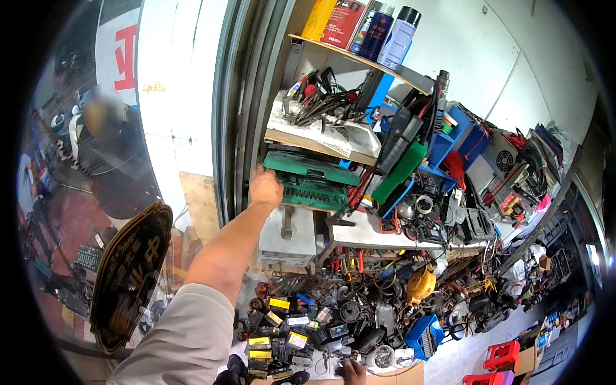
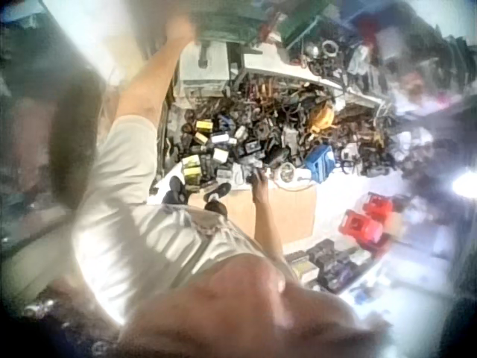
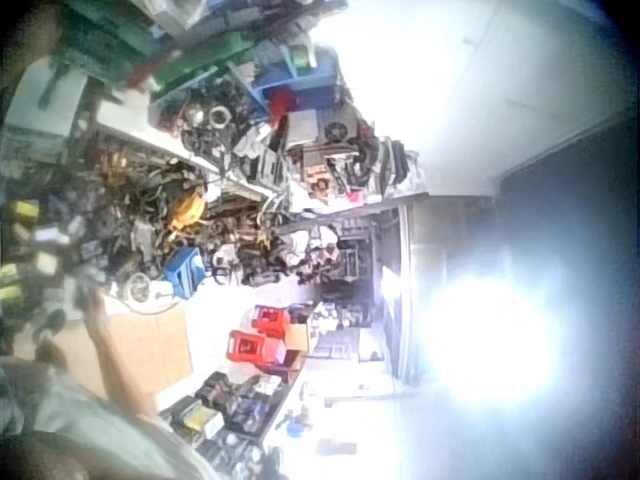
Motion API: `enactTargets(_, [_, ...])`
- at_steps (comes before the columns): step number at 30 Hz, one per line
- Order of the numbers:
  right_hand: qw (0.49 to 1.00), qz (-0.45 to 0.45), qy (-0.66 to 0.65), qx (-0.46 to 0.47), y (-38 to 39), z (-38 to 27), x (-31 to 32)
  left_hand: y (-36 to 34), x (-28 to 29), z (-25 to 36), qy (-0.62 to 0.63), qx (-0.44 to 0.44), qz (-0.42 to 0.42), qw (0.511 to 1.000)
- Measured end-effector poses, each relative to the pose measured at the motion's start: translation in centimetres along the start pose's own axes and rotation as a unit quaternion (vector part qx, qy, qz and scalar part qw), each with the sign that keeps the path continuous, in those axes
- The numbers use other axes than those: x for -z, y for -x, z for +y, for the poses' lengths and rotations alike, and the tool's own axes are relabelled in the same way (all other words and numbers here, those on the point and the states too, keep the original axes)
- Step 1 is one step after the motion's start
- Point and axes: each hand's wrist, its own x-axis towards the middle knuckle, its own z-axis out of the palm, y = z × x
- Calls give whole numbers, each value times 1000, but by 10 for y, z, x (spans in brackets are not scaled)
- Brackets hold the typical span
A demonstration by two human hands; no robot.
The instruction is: The person uses a power driver to remove screws and components from the rear wheel area of an electric scooter, then walks into a shop area to retrieve a component from a shelf before returning to use the power driver on the scooter's motor hub.
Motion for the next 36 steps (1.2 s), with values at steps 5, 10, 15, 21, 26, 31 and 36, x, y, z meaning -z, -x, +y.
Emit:
enactTargets(5, [915, -38, 402, -21, 111, 135, 176, 62, 38, -3, 103, 104, 95, 985])
enactTargets(10, [851, -115, 497, 129, 60, 48, 153, 320, 59, 7, 224, 71, -120, 964])
enactTargets(15, [894, -367, 219, 137, 61, 17, 5, 564, 142, -36, 361, 460, -368, 723])
enactTargets(21, [686, -637, 279, 215, 240, -32, -146, 690, 314, -64, 559, 615, -117, 544])
enactTargets(26, [571, -729, 263, 269, 356, -17, -223, 808, 433, -139, 540, 633, 129, 539])
enactTargets(31, [498, -747, 389, 207, 391, 84, -273, 1018, 525, -214, 223, 697, 194, 653])
enactTargets(36, [452, -633, 627, 29, 320, 214, -286, 1282, 587, -243, 80, 785, 299, 537])
